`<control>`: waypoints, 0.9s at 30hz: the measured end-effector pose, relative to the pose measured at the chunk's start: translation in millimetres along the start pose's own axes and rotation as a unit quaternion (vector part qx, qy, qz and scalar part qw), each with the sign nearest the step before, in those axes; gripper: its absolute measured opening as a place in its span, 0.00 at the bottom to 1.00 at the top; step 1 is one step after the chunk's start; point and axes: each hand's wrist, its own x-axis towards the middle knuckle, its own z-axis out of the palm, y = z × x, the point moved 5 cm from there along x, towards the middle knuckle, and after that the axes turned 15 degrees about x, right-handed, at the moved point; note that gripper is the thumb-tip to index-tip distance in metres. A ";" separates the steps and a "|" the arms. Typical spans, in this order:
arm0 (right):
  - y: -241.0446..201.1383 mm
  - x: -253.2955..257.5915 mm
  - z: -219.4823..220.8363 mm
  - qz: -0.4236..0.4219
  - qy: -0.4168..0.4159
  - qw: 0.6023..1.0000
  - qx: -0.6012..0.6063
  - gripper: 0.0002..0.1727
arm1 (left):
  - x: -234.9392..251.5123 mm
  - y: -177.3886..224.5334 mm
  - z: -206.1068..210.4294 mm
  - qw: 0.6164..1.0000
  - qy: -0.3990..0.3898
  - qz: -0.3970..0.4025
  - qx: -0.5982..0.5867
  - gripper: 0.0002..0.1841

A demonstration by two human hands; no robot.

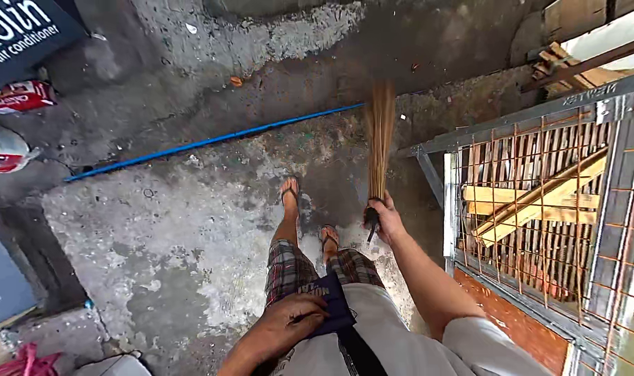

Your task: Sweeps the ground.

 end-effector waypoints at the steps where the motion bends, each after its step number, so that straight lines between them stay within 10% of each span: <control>1: -3.4 18.8 -1.0 -0.002 0.041 0.999 0.000 0.42 | 7.8 -1.1 -11.0 1.000 -0.005 0.006 0.002 0.17; 7: -2.9 78.2 77.8 0.133 -0.038 0.981 -0.138 0.40 | 52.6 -8.8 -95.1 0.998 -0.025 0.032 0.051 0.18; 12: -54.3 48.2 101.9 0.047 -0.094 0.963 -0.247 0.52 | 58.0 -11.8 -169.7 0.998 -0.049 0.011 0.042 0.18; 21: -128.5 168.3 55.6 -0.014 0.253 0.967 -0.019 0.34 | 79.0 -24.8 -235.8 0.999 -0.038 0.019 0.029 0.17; 27: -119.4 202.7 101.7 0.042 0.052 0.962 -0.264 0.47 | 114.5 -18.5 -255.2 0.997 -0.076 -0.024 0.023 0.16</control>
